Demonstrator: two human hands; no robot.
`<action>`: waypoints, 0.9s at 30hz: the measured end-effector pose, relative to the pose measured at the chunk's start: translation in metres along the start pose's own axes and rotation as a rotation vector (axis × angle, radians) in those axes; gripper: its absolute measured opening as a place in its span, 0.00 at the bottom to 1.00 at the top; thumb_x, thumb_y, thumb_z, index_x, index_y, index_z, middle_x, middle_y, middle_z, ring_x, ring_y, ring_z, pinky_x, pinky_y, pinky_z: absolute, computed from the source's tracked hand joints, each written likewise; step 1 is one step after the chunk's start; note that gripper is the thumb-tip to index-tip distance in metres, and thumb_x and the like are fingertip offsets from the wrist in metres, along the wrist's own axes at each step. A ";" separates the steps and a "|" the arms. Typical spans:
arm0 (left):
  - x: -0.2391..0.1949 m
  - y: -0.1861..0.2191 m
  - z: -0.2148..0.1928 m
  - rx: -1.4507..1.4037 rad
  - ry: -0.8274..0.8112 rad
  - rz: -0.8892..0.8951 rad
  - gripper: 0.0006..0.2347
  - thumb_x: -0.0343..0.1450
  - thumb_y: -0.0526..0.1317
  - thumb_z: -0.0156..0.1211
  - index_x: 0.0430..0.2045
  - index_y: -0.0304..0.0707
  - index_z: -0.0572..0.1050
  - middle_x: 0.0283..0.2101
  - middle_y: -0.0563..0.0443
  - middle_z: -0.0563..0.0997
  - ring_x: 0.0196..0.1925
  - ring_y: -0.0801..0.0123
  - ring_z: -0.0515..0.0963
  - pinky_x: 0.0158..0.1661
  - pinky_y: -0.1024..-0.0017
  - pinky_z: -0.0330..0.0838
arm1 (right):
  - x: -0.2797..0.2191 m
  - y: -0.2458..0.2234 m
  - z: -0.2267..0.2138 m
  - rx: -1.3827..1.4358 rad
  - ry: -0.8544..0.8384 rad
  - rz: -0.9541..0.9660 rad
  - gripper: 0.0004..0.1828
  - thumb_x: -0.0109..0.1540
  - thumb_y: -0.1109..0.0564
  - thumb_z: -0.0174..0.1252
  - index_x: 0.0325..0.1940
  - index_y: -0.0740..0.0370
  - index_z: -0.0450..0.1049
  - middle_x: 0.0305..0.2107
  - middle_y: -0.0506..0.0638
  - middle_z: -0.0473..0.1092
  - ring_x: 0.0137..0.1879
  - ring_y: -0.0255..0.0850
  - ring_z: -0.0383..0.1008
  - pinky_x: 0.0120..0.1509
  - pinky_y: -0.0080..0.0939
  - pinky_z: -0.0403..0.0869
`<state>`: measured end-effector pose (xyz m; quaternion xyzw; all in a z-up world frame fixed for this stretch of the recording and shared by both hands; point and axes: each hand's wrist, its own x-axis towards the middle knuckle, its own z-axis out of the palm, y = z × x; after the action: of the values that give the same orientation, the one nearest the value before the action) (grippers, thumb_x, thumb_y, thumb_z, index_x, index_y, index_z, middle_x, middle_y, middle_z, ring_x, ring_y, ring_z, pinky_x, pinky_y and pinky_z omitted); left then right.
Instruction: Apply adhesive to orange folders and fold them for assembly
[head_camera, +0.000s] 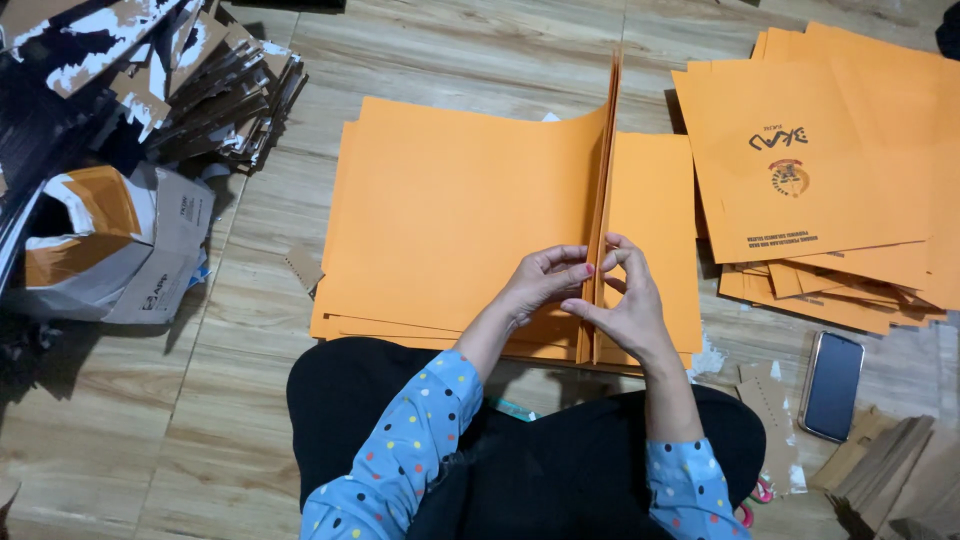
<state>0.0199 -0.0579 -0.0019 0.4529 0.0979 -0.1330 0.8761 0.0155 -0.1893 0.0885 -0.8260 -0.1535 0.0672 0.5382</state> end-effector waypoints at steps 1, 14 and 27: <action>0.001 -0.002 -0.002 0.000 0.001 0.000 0.17 0.59 0.40 0.68 0.39 0.37 0.73 0.32 0.53 0.77 0.34 0.76 0.78 0.35 0.81 0.75 | -0.001 0.002 -0.001 0.000 -0.001 0.000 0.33 0.40 0.55 0.72 0.36 0.59 0.55 0.56 0.62 0.53 0.61 0.62 0.55 0.53 0.64 0.65; 0.018 -0.059 -0.022 0.064 0.199 0.116 0.05 0.61 0.33 0.63 0.25 0.37 0.73 0.23 0.53 0.77 0.22 0.79 0.76 0.23 0.81 0.75 | 0.020 -0.027 -0.043 -0.458 0.214 0.275 0.37 0.60 0.30 0.43 0.57 0.62 0.56 0.54 0.69 0.54 0.61 0.61 0.53 0.61 0.60 0.54; -0.037 0.042 -0.152 1.019 0.652 0.707 0.27 0.59 0.39 0.66 0.48 0.25 0.61 0.49 0.24 0.62 0.56 0.30 0.56 0.53 0.43 0.56 | 0.036 0.073 -0.090 -0.072 0.203 0.038 0.06 0.58 0.63 0.57 0.39 0.64 0.72 0.25 0.52 0.65 0.34 0.41 0.62 0.42 0.40 0.65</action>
<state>-0.0091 0.0952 -0.0459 0.8288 0.1279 0.2733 0.4713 0.0874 -0.2826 0.0612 -0.8502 -0.0847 -0.0121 0.5195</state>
